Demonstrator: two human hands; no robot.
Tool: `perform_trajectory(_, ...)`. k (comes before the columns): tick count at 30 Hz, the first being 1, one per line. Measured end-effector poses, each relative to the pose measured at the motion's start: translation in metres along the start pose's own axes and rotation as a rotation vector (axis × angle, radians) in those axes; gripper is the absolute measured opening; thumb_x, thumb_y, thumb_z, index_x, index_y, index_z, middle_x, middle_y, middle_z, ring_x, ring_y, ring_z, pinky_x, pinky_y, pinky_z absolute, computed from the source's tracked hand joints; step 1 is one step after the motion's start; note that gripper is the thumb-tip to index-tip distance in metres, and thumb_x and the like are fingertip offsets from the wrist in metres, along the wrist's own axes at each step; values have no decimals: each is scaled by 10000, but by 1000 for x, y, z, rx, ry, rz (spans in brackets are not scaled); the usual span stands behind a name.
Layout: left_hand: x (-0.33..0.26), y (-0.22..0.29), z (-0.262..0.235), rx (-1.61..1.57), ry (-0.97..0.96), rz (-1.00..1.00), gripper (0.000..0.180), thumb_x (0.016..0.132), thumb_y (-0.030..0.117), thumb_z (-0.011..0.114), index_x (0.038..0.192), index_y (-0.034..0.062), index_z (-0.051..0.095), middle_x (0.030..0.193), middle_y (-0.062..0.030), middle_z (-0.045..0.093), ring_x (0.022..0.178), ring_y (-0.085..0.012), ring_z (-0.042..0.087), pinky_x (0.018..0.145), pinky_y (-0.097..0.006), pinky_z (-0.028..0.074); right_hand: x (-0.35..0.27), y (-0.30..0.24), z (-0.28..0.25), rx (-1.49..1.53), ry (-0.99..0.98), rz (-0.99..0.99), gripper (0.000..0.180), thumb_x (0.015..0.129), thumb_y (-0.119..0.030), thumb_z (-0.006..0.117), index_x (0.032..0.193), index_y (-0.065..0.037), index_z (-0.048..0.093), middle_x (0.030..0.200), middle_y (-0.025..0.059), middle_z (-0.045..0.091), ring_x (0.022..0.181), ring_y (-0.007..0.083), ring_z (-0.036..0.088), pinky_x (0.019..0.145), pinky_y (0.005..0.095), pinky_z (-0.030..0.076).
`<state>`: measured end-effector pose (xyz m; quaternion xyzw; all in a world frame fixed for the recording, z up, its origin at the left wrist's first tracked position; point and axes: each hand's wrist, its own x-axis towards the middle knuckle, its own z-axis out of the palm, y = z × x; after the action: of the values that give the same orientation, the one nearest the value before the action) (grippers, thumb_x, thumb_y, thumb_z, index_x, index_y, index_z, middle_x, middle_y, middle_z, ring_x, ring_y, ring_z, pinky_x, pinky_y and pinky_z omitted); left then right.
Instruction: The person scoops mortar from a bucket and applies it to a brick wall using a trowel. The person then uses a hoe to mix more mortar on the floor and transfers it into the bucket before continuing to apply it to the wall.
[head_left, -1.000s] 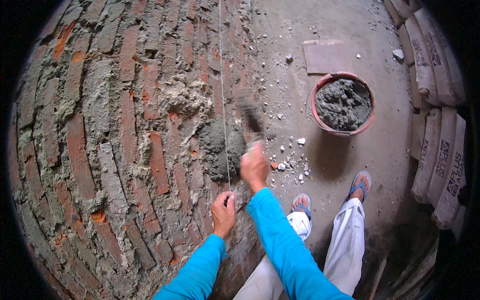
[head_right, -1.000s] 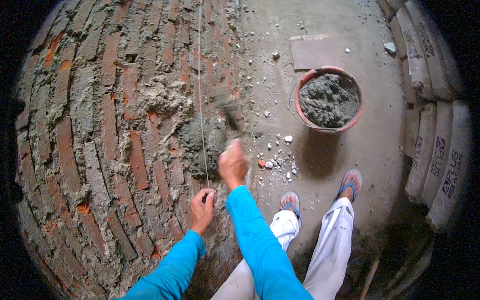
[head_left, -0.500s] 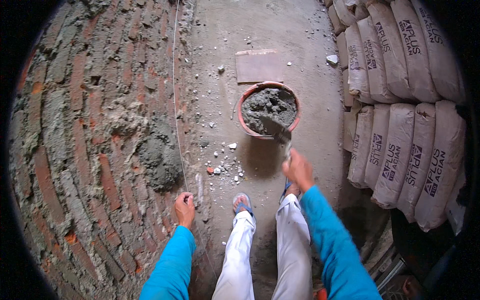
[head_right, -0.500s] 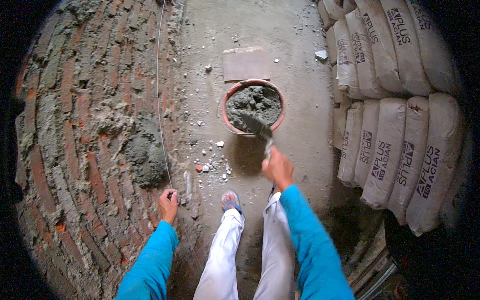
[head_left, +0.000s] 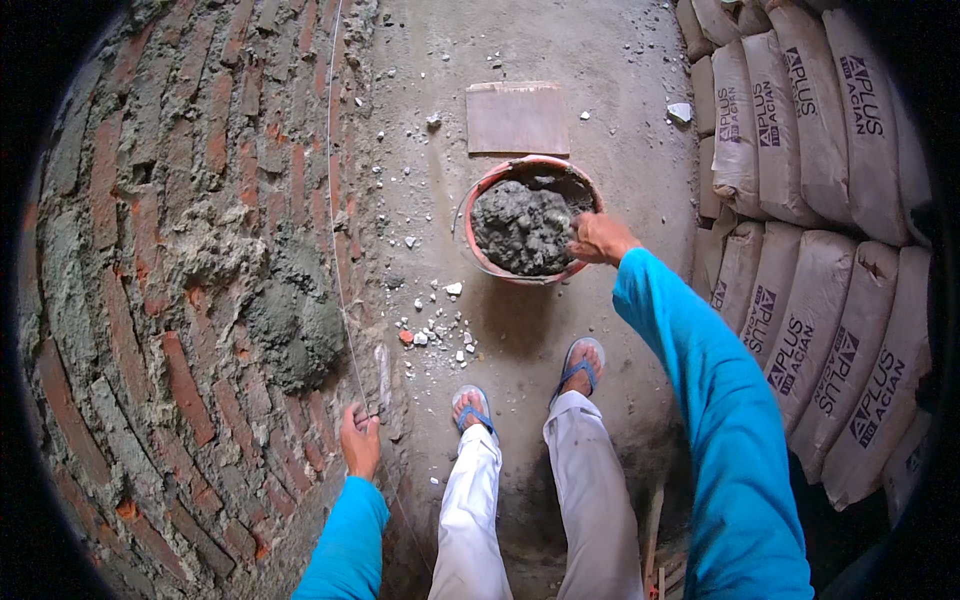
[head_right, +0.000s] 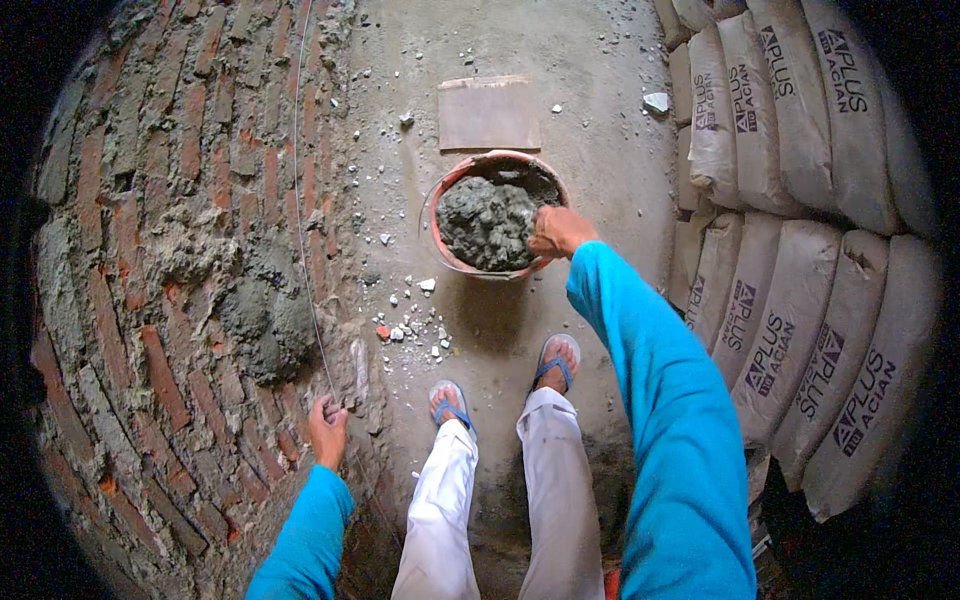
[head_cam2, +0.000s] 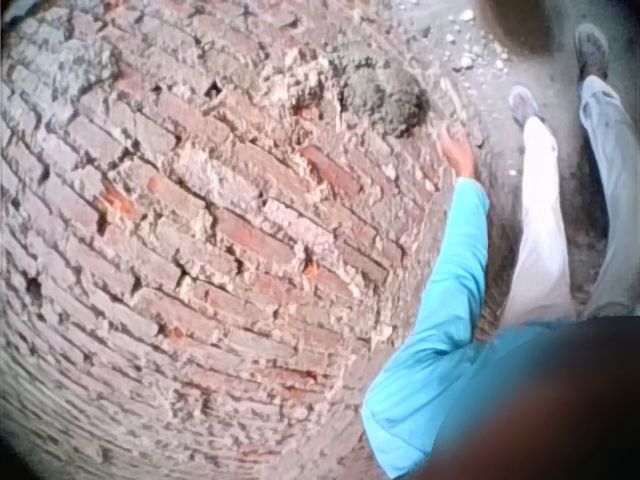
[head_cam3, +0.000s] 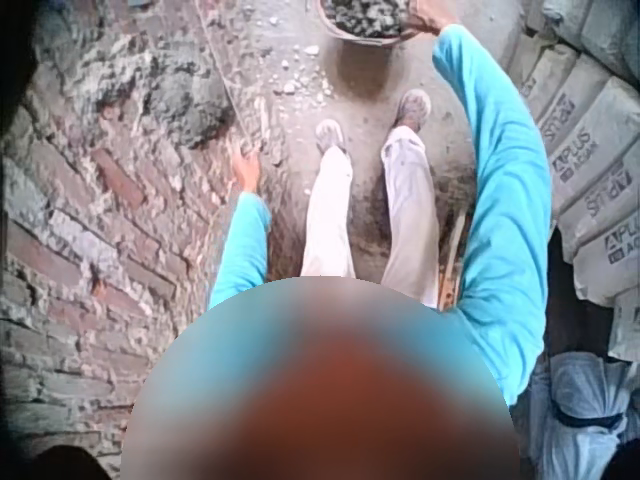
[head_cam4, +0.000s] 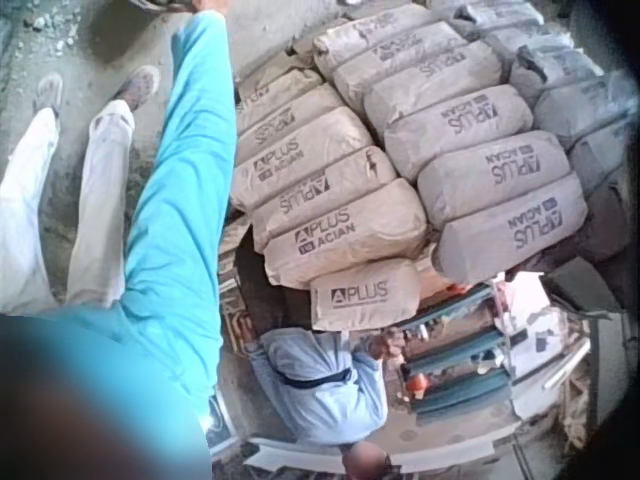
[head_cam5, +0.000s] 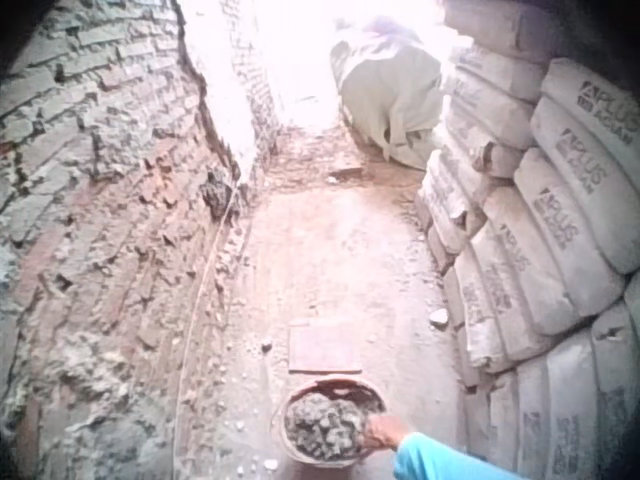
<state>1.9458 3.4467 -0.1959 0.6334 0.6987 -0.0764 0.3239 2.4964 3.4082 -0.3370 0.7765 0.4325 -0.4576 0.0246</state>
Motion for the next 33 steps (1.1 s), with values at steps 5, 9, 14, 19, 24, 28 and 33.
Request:
perform_trajectory(5, -23, 6, 3, 28, 10, 6, 652, 854, 83, 697, 1430, -4, 405, 1338, -246, 534, 1224, -352, 542, 1050, -411, 419, 5, 13, 20, 481, -78, -181, 339, 797, -295, 655, 921, 20, 660, 705, 171, 645, 581, 288, 610, 535, 429, 480)
perform_trajectory(9, -37, 13, 3, 96, 19, 6, 691, 850, 89, 698, 1452, -9, 373, 1414, -259, 467, 1307, -378, 470, 1093, -417, 378, -20, 25, 12, 684, -146, -84, 208, 825, -195, 627, 904, -4, 652, 553, 58, 509, 443, 146, 491, 403, 337, 382)
perform_trajectory(14, -37, 20, 5, 228, 37, 76, 725, 851, 106, 699, 1467, -27, 340, 1451, -274, 428, 1335, -408, 433, 1121, -438, 338, -44, 30, 9, 709, -137, -34, 187, 823, -177, 624, 911, -20, 676, 536, 29, 487, 418, 132, 471, 391, 329, 371)
perform_trajectory(19, -25, 17, 8, 168, 30, 63, 702, 868, 117, 673, 1460, -53, 335, 1446, -274, 437, 1343, -411, 422, 1130, -433, 323, -43, 21, 31, 792, -40, -86, 234, 818, -227, 683, 939, -27, 706, 585, 27, 533, 466, 123, 492, 435, 322, 393)
perform_trajectory(24, -16, 12, 7, 134, 27, 174, 537, 893, 93, 612, 1388, -24, 440, 1293, -264, 568, 1177, -405, 564, 1013, -452, 436, -75, -2, 36, 806, 106, -124, 253, 825, -259, 706, 955, -42, 699, 686, 8, 571, 528, 100, 494, 473, 290, 400)
perform_trajectory(28, -10, 13, 8, 131, -48, 142, 475, 914, 108, 597, 1372, 42, 493, 1130, -230, 664, 1036, -363, 651, 917, -432, 501, -131, -41, 26, 1179, 170, -76, 189, 825, -192, 649, 958, -58, 639, 663, -14, 524, 528, 80, 469, 479, 262, 397)
perform_trajectory(33, -14, 13, 1, 119, -111, 163, 537, 912, 119, 603, 1420, 54, 444, 1137, -238, 663, 1057, -372, 647, 927, -437, 497, -195, -109, 20, 1336, 472, -42, 156, 829, -63, 556, 981, -71, 593, 731, -19, 541, 554, 65, 473, 497, 242, 406)
